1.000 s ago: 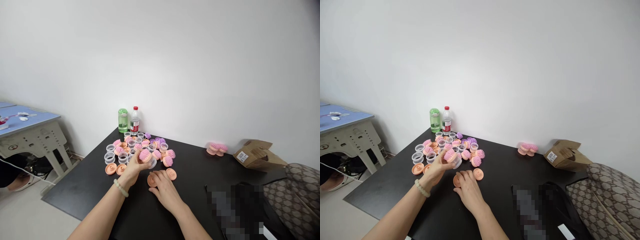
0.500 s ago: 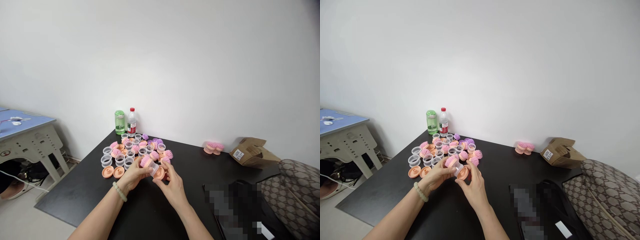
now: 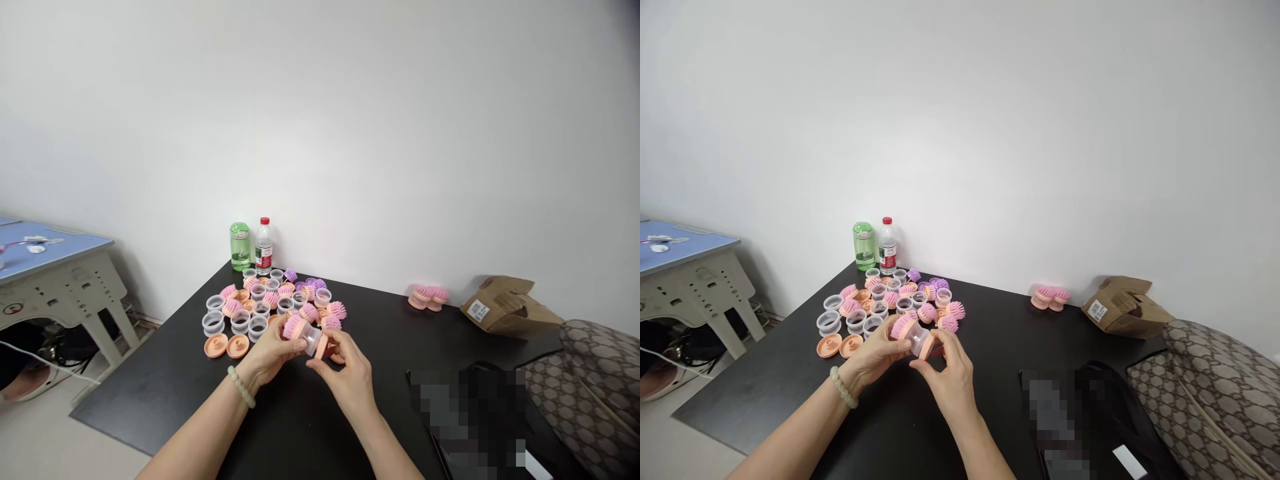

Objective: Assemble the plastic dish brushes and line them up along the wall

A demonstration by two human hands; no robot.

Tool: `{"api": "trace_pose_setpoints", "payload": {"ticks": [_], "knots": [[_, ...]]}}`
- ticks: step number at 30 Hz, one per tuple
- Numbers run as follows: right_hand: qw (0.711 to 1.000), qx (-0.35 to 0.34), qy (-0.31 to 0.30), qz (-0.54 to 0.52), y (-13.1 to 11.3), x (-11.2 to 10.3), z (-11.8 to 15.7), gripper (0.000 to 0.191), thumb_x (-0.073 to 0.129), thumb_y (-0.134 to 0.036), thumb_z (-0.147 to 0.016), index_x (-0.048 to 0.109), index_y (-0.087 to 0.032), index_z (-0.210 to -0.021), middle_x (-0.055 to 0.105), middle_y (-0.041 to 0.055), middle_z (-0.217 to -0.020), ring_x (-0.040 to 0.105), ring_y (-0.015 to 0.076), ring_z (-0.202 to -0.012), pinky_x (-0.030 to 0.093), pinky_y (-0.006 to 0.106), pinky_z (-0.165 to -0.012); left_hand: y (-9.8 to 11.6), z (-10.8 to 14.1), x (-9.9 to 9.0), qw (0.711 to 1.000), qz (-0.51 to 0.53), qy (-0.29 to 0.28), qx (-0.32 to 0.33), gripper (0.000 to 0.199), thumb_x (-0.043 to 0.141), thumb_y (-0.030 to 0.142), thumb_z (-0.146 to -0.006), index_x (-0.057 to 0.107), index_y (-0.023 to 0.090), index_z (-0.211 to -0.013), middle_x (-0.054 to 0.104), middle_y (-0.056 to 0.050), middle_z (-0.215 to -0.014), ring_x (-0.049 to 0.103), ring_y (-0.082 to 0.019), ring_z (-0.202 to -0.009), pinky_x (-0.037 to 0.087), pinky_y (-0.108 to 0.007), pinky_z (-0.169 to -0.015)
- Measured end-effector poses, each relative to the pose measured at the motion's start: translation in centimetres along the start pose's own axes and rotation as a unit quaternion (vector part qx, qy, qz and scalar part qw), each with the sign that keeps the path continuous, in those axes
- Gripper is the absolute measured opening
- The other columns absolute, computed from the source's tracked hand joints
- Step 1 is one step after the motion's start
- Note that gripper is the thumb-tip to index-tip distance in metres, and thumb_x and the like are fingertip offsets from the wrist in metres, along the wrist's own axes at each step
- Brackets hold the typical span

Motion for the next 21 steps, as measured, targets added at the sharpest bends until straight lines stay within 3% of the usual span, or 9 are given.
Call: {"api": "trace_pose_setpoints", "payload": {"ticks": [8,13,21], "knots": [[0.997,-0.076,0.029,0.002,-0.2,0.0,0.2,0.044,0.072,-0.046,-0.084,0.064,-0.023,-0.121,0.069,0.0103,-0.111,0.072,0.021,-0.087,0.064,0.03,-0.073,-0.2,0.2,0.2,1.0,0.011,-0.022,-0.003,0.053,0.094,0.022,-0.056,0.061,0.018,-0.097,0.067,-0.002,-0.091,0.067,-0.017,-0.082,0.056,-0.029,-0.072],[0.994,-0.1,0.025,0.027,0.5,0.6,0.7,0.053,0.069,-0.042,-0.088,0.057,-0.024,-0.136,0.066,0.0137,-0.124,0.068,0.0272,-0.109,0.064,0.036,-0.082,-0.6,-0.1,0.1,1.0,0.02,-0.016,0.016,0.042,0.089,0.025,-0.065,0.062,0.017,-0.096,0.069,-0.004,-0.093,0.069,-0.018,-0.084,0.057,-0.031,-0.077],[0.99,-0.115,0.004,0.079,0.5,0.5,0.8,0.048,0.063,-0.031,-0.093,0.054,-0.025,-0.14,0.068,0.0127,-0.124,0.066,0.0293,-0.115,0.059,0.045,-0.094,-0.7,-0.1,0.5,1.0,0.01,-0.016,0.002,0.043,0.089,0.024,-0.066,0.063,0.016,-0.099,0.071,-0.006,-0.094,0.069,-0.019,-0.084,0.056,-0.031,-0.075]]}}
Point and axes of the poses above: each hand's wrist, its own z-axis away from the middle knuckle, its own x-axis out of the palm, y = z × x, the point moved 2 cm from there along -z, towards the middle knuckle
